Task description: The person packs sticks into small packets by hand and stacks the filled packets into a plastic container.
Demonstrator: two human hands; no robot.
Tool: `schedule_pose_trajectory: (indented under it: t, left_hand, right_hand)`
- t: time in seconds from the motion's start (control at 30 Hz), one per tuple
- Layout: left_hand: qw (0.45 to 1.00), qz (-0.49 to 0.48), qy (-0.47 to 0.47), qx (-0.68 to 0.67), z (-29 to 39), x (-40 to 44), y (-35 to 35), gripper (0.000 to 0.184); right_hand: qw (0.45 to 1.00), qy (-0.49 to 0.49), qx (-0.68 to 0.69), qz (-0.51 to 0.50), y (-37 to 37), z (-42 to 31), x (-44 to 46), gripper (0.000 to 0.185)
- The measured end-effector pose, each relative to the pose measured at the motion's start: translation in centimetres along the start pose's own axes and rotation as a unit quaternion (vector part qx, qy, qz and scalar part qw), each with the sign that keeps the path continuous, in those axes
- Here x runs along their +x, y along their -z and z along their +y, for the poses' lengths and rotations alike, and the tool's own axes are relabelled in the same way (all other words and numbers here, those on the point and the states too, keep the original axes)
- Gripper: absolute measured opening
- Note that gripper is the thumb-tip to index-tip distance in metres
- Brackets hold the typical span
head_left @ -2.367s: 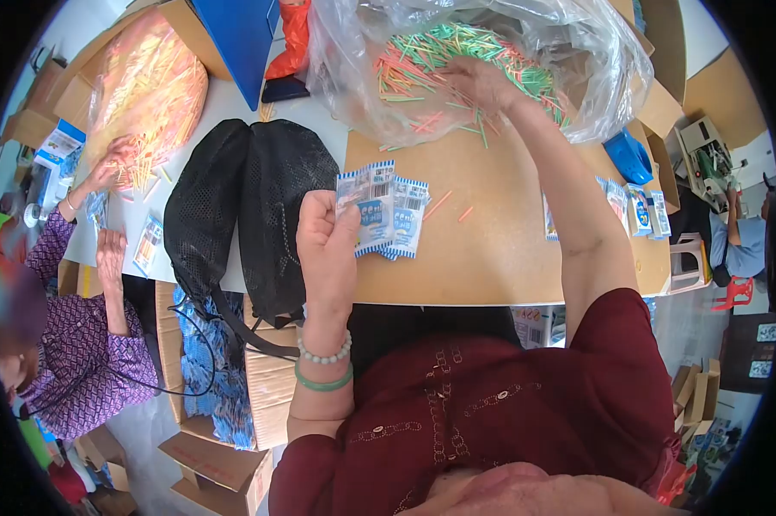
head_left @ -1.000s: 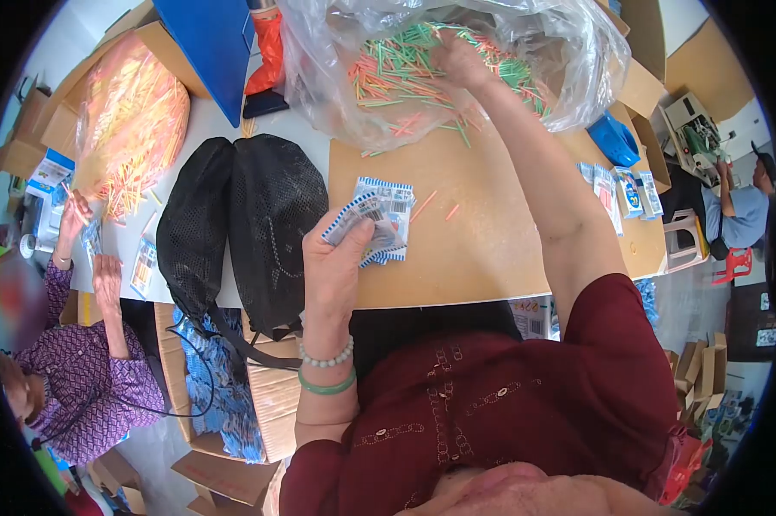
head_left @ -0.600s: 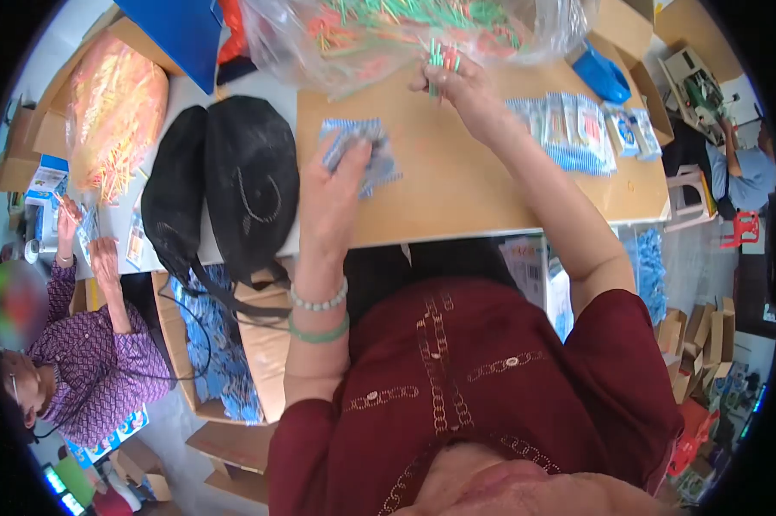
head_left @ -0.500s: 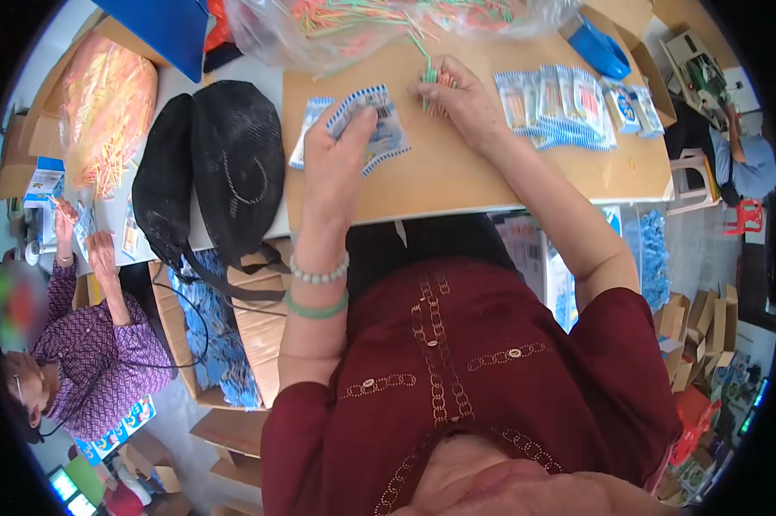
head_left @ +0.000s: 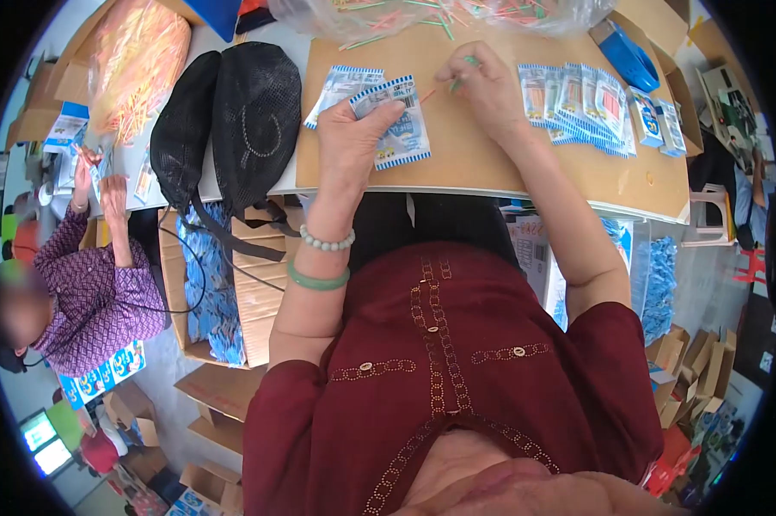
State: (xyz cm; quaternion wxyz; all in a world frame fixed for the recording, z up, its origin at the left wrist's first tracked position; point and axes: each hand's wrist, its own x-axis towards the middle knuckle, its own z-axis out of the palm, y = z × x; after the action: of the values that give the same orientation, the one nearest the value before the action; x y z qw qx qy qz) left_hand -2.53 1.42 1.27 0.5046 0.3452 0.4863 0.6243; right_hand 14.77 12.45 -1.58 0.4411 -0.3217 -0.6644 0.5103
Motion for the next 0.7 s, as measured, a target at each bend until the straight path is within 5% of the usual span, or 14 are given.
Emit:
schedule_pose_trajectory:
  t: [0.2, 0.3, 0.43, 0.57, 0.7]
  left_hand:
    - [0.999, -0.002, -0.032, 0.010, -0.6, 0.1, 0.0, 0.014]
    - [0.998, -0.032, -0.046, 0.036, -1.1, 0.5, -0.5, 0.012]
    - [0.993, -0.046, -0.047, 0.094, -0.6, -0.1, 0.2, 0.009]
    - [0.988, -0.059, -0.057, 0.131, 0.0, -0.4, 1.0, 0.009]
    - [0.980, -0.071, -0.088, 0.166, 0.3, -0.6, 0.7, 0.011]
  right_hand:
    - [0.998, -0.010, 0.063, 0.001, -0.4, -4.7, -2.0, 0.012]
    - [0.989, 0.010, -0.140, -0.051, -2.4, -5.8, -2.7, 0.015]
    - [0.971, -0.012, -0.220, -0.087, -3.0, -5.5, -2.6, 0.016]
    - [0.987, -0.053, 0.004, -0.152, -3.1, -6.2, -3.8, 0.016]
    - [0.989, -0.037, -0.026, -0.143, -2.8, -6.2, -3.6, 0.014]
